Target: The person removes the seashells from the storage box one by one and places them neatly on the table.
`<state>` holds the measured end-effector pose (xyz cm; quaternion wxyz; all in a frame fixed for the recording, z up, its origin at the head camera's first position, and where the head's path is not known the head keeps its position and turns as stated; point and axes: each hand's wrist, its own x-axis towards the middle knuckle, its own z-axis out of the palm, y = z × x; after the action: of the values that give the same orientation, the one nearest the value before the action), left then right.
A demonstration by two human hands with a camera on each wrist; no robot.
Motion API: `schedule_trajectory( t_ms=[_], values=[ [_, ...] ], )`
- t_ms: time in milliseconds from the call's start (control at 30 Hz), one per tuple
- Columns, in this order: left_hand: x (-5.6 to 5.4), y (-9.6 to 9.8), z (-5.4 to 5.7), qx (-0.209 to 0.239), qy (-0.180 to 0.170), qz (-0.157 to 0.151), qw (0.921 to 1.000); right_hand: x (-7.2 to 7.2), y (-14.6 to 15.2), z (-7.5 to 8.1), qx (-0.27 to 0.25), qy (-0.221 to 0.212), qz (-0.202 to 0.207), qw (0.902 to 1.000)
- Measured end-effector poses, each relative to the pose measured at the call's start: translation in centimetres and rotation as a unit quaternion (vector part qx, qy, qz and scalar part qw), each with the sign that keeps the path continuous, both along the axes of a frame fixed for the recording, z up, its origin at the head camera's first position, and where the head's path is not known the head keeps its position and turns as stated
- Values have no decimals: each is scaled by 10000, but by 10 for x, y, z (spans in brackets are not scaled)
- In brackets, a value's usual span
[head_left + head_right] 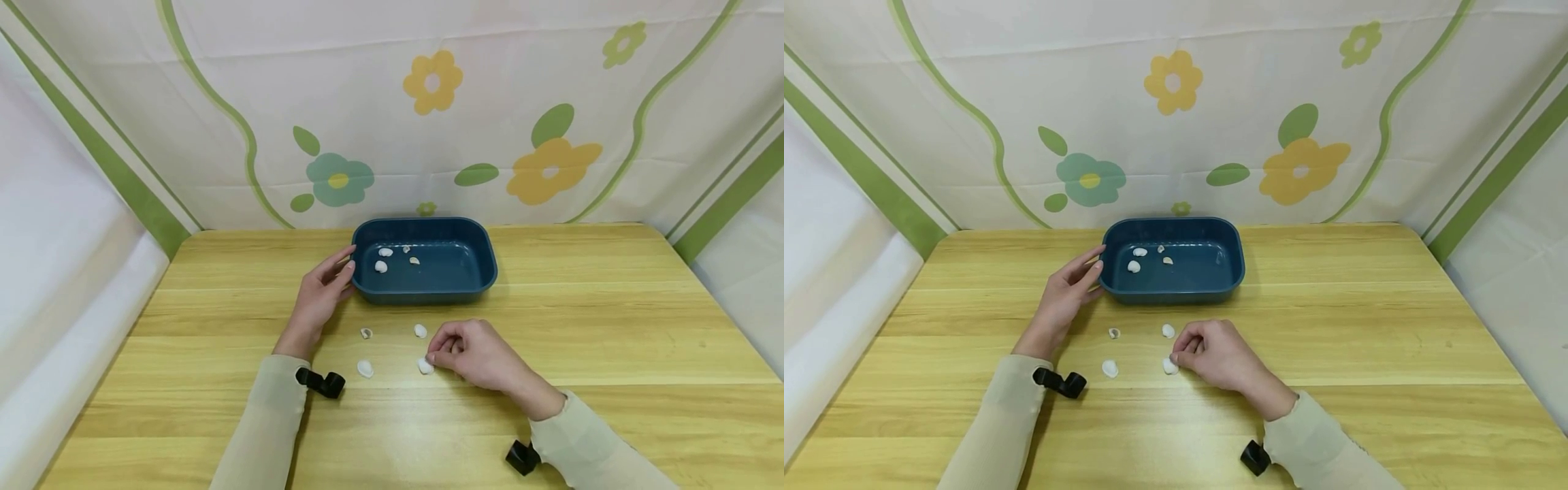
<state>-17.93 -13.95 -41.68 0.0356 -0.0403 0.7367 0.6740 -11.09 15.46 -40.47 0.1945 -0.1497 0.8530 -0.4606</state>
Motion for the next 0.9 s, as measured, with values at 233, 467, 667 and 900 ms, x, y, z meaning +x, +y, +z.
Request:
schedule_trajectory(
  t_ms=[233, 467, 667, 900],
  values=[
    [-1, 0, 0, -24, -10, -21, 10000, -5, 3, 13, -50, 68, 0, 10000],
    [-1, -1, -1, -40, -8, -29, 10000, -29, 4, 43, -124, 185, -158, 9996],
    [-1, -1, -2, -65, -24, 8, 10000, -72, -5, 63, 27, 43, -533, 9986],
    [0, 3, -3, -42, -39, 1, 10000, -126, -19, 47, 598, -170, -900, 9940]
  ],
)
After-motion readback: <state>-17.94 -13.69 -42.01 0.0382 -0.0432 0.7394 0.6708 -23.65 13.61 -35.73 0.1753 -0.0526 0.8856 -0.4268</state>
